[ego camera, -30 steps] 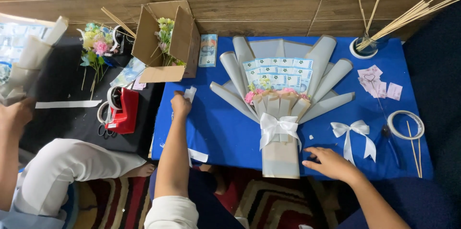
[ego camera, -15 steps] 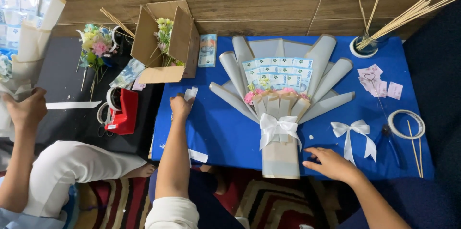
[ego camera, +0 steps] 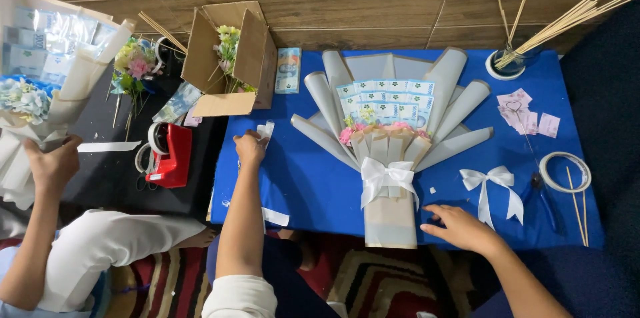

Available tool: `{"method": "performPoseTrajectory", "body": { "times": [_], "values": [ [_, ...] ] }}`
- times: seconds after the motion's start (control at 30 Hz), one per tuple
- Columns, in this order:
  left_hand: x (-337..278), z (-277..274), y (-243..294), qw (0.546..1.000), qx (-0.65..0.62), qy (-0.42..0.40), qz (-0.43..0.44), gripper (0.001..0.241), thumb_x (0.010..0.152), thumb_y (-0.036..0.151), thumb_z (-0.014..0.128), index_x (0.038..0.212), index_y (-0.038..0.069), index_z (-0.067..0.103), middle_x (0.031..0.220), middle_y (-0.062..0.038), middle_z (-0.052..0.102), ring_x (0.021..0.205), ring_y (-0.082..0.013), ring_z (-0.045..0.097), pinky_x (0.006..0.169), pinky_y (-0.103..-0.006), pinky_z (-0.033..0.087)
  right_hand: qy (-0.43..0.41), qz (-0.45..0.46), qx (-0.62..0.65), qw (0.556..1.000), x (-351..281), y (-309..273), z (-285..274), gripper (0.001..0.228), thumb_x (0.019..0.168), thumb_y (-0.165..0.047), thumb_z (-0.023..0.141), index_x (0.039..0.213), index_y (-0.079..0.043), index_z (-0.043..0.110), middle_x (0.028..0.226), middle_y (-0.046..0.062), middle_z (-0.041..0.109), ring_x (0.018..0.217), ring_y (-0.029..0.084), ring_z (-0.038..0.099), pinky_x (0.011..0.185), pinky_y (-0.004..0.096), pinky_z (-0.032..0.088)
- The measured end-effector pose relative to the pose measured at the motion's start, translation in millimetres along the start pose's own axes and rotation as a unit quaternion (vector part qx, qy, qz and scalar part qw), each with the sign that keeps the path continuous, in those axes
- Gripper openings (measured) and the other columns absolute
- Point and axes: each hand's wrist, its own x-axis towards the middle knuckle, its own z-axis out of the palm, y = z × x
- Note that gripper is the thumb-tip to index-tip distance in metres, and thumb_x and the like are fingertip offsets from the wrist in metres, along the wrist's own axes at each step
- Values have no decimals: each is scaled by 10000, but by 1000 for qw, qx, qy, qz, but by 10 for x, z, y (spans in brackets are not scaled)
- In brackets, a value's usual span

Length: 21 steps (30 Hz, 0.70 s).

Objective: Assembling a money bouquet by tying a ribbon bow and securing the wrapping with tape.

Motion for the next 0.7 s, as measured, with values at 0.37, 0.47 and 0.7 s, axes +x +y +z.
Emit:
{"method": "performPoseTrajectory", "body": {
  "times": [0.37,0.47,0.7],
  "values": [
    [437,65,-337,992,97,-56,50,339,849,404,773,1019,110,770,1074,-150,736,1057,-366,666,933,-422,528,-4,7,-4,1000,32,29,17,648,950,-546,578,1514,-258,442,1455,34,598,1337,192,603,1089,353,514],
    [406,16,-342,993,90,-58,50,321,881,363,747,1078,109,735,1140,-163,716,1106,-374,648,955,-439,520,-1,3,-6,1000,33,29,26,659,950,-551,574,1519,-250,431,1483,36,569,1353,190,587,1096,360,509],
    [428,98,-438,988,83,8,127,635,733,305,885,1155,-23,542,1125,-236,652,1085,-447,609,925,-471,507,-4,4,-8,1000,63,61,37,651,950,-556,568,1516,-262,437,1458,32,589,1330,189,601,1088,349,512]
  ]
}}
